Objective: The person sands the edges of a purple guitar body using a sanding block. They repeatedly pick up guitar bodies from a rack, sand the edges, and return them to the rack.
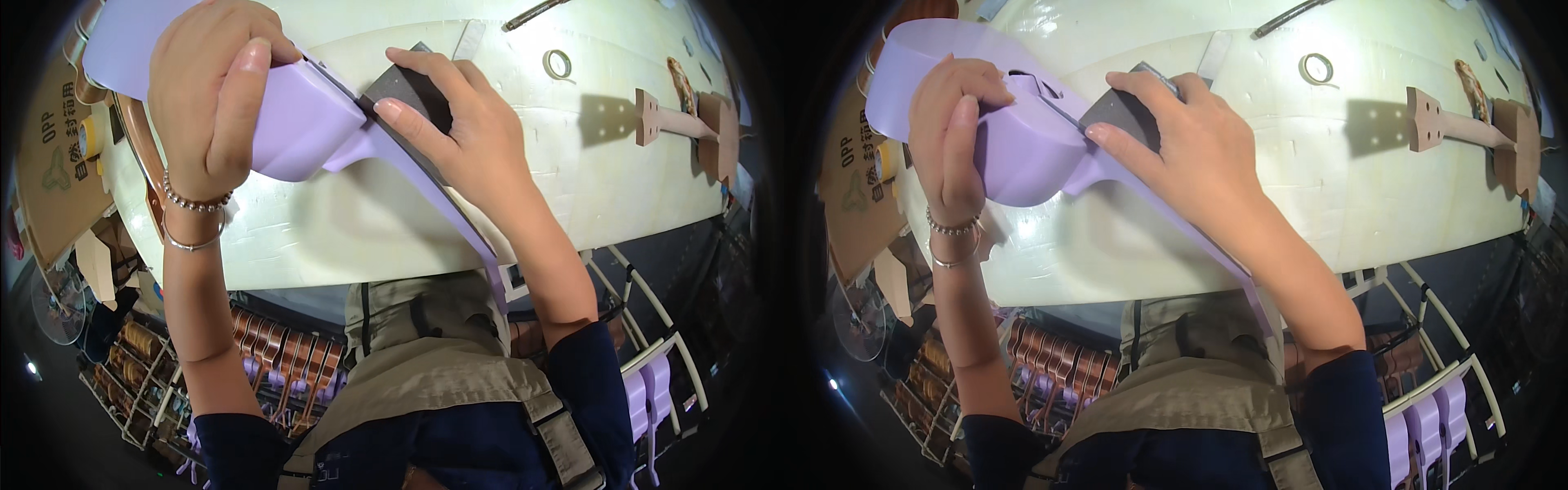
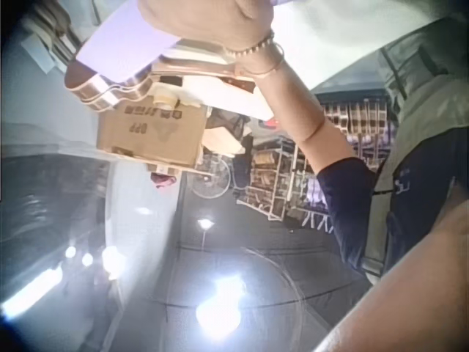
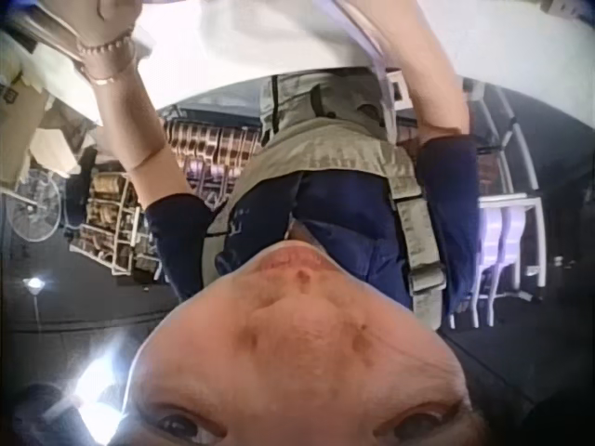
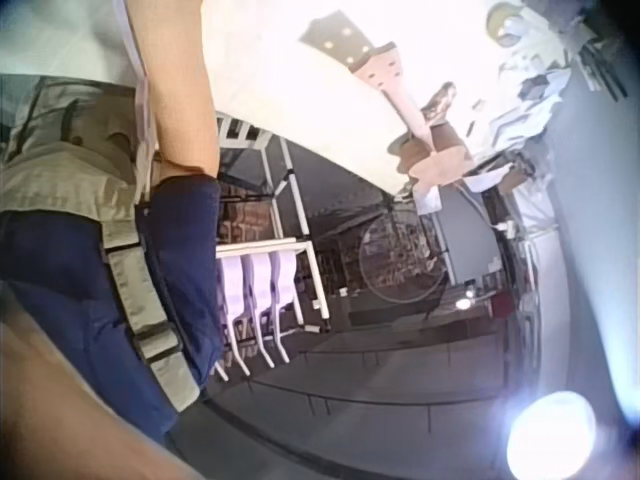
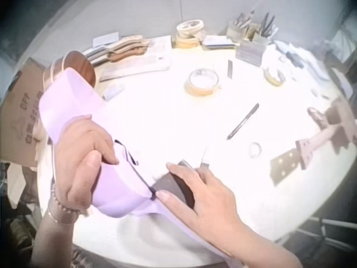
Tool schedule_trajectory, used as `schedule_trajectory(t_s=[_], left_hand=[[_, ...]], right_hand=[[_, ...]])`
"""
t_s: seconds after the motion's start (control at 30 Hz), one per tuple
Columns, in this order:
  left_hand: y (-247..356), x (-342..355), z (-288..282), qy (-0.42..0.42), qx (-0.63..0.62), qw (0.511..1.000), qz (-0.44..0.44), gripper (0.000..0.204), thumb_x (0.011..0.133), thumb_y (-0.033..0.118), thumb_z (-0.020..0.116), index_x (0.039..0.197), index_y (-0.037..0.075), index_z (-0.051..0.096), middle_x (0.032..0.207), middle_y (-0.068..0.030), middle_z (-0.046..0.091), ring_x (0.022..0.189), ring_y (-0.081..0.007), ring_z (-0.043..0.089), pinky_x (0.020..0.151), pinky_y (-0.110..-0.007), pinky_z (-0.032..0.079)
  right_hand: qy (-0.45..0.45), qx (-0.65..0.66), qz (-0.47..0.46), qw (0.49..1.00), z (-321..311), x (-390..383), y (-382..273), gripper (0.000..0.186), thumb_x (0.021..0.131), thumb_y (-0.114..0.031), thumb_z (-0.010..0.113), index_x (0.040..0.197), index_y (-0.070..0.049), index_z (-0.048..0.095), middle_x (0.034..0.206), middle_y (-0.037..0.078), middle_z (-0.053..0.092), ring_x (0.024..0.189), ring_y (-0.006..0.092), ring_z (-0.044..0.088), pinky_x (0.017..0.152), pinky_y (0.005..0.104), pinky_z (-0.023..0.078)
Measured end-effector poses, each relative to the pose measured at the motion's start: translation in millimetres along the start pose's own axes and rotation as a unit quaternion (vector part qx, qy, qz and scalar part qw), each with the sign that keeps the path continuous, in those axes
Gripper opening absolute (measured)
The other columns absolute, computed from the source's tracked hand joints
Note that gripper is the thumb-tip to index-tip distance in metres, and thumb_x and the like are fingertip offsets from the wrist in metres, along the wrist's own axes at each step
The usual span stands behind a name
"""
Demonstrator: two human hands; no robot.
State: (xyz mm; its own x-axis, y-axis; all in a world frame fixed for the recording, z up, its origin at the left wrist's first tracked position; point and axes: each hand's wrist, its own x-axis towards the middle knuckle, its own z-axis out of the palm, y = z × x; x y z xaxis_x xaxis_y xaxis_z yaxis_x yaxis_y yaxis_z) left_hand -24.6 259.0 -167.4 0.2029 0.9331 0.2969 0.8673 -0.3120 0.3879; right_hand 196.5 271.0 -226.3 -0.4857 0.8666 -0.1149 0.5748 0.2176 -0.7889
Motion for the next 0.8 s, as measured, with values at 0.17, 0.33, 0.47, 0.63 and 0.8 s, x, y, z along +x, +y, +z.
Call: schedule_trajectory(t_s=[0.17,0.33,0.47,0.63,0.8], left_hand=[[-3,-3,-1,0.016,0.014,0.999,0.033,0.029,0.082,0.021,0.036,0.076,0.002,0.056,0.085,-0.0123,0.059,0.085,-0.0279,0.054,0.096,-0.044,0.034],[2,-3,-3,0.012,0.014,0.999,0.030,0.028,0.083,0.020,0.036,0.076,0.001,0.055,0.086,-0.0125,0.059,0.087,-0.0285,0.054,0.096,-0.044,0.035],[-4,-5,0,0.033,0.006,0.998,0.057,0.026,0.084,0.018,0.037,0.078,0.000,0.055,0.087,-0.0129,0.058,0.086,-0.0271,0.055,0.091,-0.040,0.039],[-6,-5,-4,-0.010,-0.047,0.998,0.025,0.023,0.084,0.015,0.040,0.080,0.000,0.056,0.089,-0.0140,0.059,0.084,-0.0261,0.056,0.078,-0.037,0.042],[6,-7,9,0.133,-0.003,0.988,0.080,0.022,0.079,0.017,0.043,0.068,0.002,0.054,0.070,-0.0113,0.055,0.067,-0.0262,0.052,0.069,-0.034,0.040]], right_hand=[[-0.047,-0.045,0.031,0.997,-29,-76,36,0.048,0.082,-0.044,0.061,0.120,-0.017,0.057,0.100,0.016,0.057,0.084,0.0314,0.060,0.073,0.0342,0.048],[-0.022,-0.253,0.074,0.964,-57,-59,61,0.048,0.080,-0.042,0.064,0.122,-0.020,0.056,0.109,0.015,0.056,0.100,0.0297,0.055,0.090,0.0410,0.040],[0.164,-0.352,-0.147,0.910,-32,6,63,0.032,0.074,-0.038,0.069,0.073,-0.007,0.065,0.087,0.011,0.060,0.079,0.0272,0.056,0.063,0.0356,0.044],[-0.033,-0.392,0.100,0.914,4,73,53,0.051,0.079,-0.051,0.062,0.077,0.000,0.063,0.074,0.016,0.062,0.066,0.0305,0.064,0.052,0.0370,0.048],[-0.020,0.013,0.136,0.990,-17,63,56,0.036,0.084,-0.031,0.065,0.088,0.004,0.059,0.080,0.014,0.064,0.066,0.0223,0.066,0.056,0.0303,0.051]])
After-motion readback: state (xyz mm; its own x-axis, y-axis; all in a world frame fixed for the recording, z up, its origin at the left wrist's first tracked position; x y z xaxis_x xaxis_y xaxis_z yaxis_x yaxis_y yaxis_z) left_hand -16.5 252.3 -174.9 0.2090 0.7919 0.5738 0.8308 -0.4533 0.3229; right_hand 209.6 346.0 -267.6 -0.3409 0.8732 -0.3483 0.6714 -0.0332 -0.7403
